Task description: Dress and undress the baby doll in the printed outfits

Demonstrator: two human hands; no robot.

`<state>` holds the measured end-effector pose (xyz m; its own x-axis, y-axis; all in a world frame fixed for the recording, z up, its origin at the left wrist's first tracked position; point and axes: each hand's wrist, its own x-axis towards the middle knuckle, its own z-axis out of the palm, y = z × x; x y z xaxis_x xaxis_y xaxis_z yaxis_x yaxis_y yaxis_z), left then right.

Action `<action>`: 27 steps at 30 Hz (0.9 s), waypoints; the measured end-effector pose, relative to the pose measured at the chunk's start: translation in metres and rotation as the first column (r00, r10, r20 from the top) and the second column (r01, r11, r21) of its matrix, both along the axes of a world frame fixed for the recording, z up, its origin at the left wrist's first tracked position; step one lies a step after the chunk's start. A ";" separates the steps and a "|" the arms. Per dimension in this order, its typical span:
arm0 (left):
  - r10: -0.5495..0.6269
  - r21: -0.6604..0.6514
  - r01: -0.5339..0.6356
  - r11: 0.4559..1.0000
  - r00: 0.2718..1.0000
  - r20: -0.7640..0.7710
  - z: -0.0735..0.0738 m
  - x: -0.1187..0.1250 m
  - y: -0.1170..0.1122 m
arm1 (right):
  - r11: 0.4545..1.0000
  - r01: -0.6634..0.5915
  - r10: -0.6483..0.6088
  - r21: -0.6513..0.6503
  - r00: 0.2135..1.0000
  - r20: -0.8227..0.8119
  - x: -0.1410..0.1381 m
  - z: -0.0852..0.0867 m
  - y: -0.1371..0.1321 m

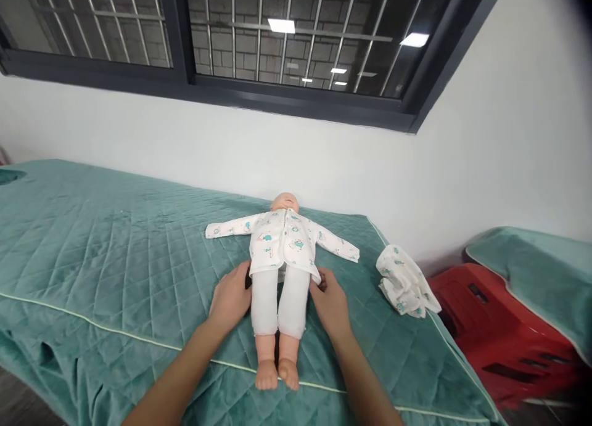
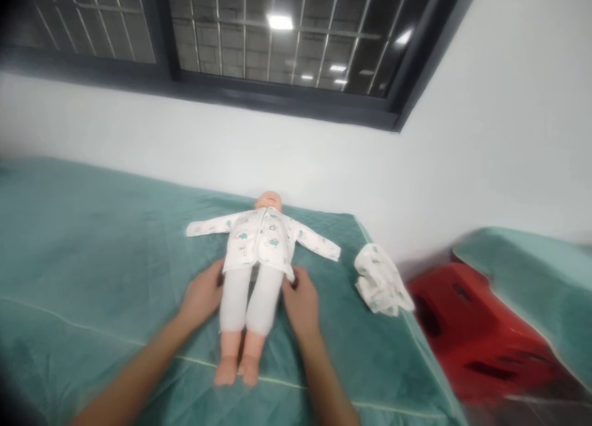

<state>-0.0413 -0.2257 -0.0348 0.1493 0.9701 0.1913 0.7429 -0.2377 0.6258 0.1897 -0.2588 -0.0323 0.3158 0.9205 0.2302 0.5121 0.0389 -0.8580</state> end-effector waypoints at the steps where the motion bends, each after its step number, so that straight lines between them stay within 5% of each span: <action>1: 0.003 0.004 -0.003 1.000 1.000 -0.028 0.000 0.002 0.002 | 1.000 0.023 -0.023 -0.014 1.000 0.021 -0.003 0.001 0.002; 9: 0.135 0.049 -0.143 0.989 0.981 0.141 -0.009 -0.007 -0.006 | 0.996 0.061 -0.052 -0.063 0.990 0.134 0.004 0.002 -0.001; 14: 0.175 0.016 -0.177 0.984 0.982 0.074 -0.013 -0.013 -0.014 | 0.987 0.098 -0.063 -0.124 0.965 0.256 0.015 0.003 -0.010; 18: 0.133 -0.019 -0.133 0.991 0.949 0.287 -0.013 -0.017 -0.015 | 0.995 0.023 -0.007 -0.096 0.986 0.166 0.019 0.002 -0.016; 21: 0.088 -0.024 -0.088 0.996 0.847 0.525 -0.013 -0.023 -0.012 | 0.998 -0.068 0.066 -0.004 0.979 -0.190 0.031 0.000 -0.016; 24: 0.124 -0.107 -0.066 0.992 0.660 0.741 -0.008 -0.021 0.004 | 0.989 -0.130 0.142 0.064 0.768 -0.624 0.044 -0.001 -0.003; 27: 0.156 -0.217 0.116 0.969 0.393 0.906 0.000 -0.007 0.033 | 0.987 -0.138 0.151 0.079 0.652 -0.743 0.042 0.000 0.029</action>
